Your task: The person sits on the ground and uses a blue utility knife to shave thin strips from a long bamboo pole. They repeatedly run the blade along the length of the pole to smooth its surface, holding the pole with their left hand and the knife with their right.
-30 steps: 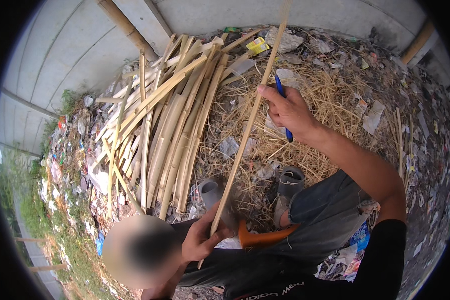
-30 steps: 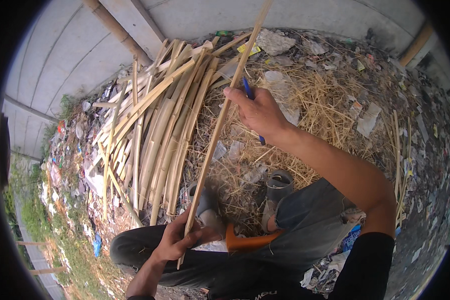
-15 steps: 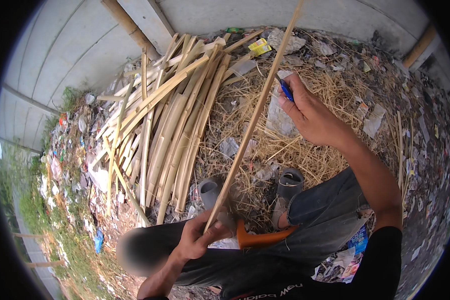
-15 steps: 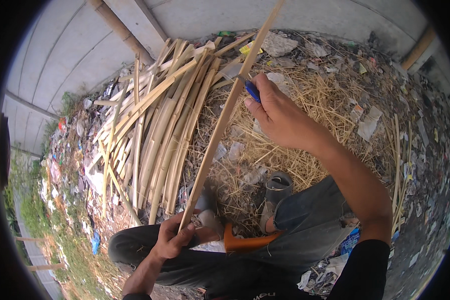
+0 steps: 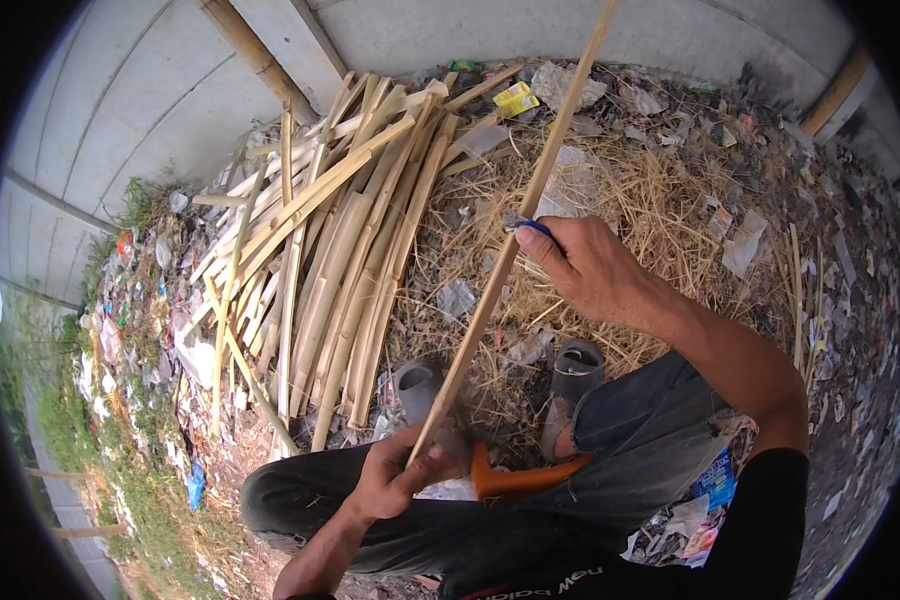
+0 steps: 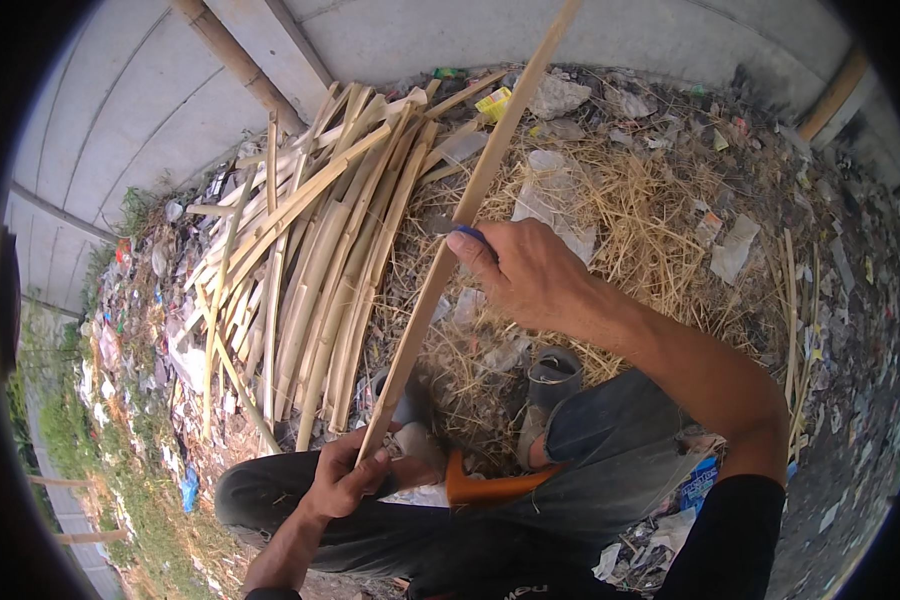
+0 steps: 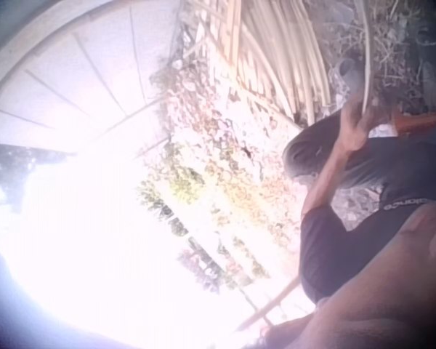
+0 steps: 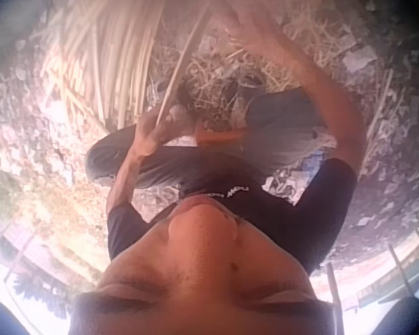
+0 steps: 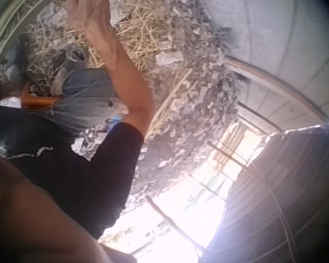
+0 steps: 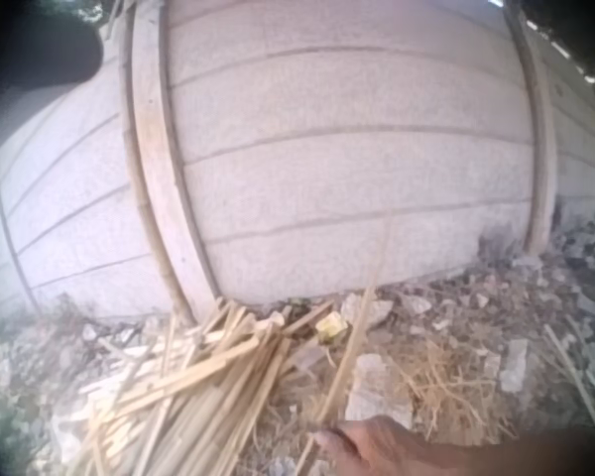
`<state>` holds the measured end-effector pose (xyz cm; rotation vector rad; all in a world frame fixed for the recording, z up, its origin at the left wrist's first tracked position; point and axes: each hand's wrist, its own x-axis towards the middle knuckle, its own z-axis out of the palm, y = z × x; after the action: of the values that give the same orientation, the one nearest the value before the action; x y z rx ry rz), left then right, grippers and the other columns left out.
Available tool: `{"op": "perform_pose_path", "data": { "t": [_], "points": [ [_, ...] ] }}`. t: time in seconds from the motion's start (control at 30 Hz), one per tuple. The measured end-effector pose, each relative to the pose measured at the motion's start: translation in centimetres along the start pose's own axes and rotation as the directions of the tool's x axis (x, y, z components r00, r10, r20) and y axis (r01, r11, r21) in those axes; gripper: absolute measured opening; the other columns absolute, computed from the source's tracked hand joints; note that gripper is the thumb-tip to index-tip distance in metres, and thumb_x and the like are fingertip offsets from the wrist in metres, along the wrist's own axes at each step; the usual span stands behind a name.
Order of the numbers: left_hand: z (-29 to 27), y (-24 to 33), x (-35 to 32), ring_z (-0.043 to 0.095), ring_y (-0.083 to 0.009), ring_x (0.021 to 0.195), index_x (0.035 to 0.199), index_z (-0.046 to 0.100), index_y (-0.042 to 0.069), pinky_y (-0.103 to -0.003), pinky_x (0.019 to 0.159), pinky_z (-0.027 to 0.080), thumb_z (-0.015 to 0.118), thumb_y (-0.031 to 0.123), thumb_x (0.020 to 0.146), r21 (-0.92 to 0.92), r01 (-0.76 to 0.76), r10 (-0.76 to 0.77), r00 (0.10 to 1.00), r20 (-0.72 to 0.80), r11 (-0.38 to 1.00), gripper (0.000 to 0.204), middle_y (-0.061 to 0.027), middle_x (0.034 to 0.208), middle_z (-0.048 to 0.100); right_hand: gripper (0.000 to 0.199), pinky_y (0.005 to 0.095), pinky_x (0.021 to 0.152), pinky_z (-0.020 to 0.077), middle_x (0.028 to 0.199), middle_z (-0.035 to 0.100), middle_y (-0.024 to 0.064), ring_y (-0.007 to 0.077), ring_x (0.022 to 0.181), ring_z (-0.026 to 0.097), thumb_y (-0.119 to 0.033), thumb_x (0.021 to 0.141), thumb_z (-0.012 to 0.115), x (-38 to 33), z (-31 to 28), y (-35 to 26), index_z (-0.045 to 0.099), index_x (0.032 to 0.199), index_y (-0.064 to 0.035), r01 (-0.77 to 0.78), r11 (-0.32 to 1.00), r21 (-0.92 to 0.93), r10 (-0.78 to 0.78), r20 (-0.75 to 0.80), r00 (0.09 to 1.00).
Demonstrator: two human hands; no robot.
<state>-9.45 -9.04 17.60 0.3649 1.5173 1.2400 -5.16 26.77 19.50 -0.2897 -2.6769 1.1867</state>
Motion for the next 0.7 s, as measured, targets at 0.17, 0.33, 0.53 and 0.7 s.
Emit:
{"op": "perform_pose_path", "data": {
  "t": [0.17,0.33,0.53,0.7],
  "points": [
    [-0.9,-0.9,-0.1,0.071,-0.0187,0.1,0.147,0.047,-0.005,-0.033,0.093,0.06,0.052,0.014,0.109,0.003,0.021,-0.021,0.999,0.024,1.0,0.043,-0.0112,0.106,0.069,0.055,0.0459,0.056,0.0471,0.056,0.057,0.0158,0.0329,0.052,0.06,-0.043,0.112,0.041,-0.6,2.6,-0.3,0.07,0.094,0.0003,0.163,0.981,-0.108,-0.159,0.041,0.986],
    [-0.5,-0.2,0.0,0.07,-0.0157,0.093,0.146,0.048,-0.004,-0.033,0.088,0.062,0.051,0.013,0.109,-0.039,-0.005,0.005,1.0,-0.005,0.999,0.041,-0.0103,0.098,0.07,0.053,0.0468,0.054,0.0471,0.057,0.058,0.0169,0.0342,0.056,0.062,-0.041,0.111,0.044,1.0,0.9,-1.0,0.069,0.09,0.0011,0.009,0.999,-0.051,-0.007,0.024,1.0],
    [-0.2,-0.9,0.2,0.039,-0.0046,0.05,0.143,0.049,-0.007,-0.023,0.047,0.031,0.051,0.015,0.109,-0.026,-0.101,0.099,0.993,-0.07,0.995,0.041,0.003,0.063,0.047,0.057,0.0505,0.058,0.0507,0.057,0.059,0.0188,0.0415,0.059,0.065,-0.042,0.111,0.042,-0.7,3.9,-2.4,0.068,0.087,0.0018,0.122,0.992,-0.034,-0.116,0.147,0.982],
    [-0.6,-0.6,0.8,0.039,-0.0046,0.049,0.143,0.049,-0.006,-0.023,0.047,0.031,0.051,0.015,0.109,0.059,-0.119,0.122,0.991,-0.049,0.991,0.04,0.0028,0.064,0.047,0.059,0.0513,0.059,0.0514,0.061,0.062,0.0247,0.0437,0.064,0.068,-0.044,0.11,0.043,-1.4,4.9,-2.9,0.067,0.083,0.0019,0.088,0.996,0.011,-0.088,0.203,0.975]
  ]
}}
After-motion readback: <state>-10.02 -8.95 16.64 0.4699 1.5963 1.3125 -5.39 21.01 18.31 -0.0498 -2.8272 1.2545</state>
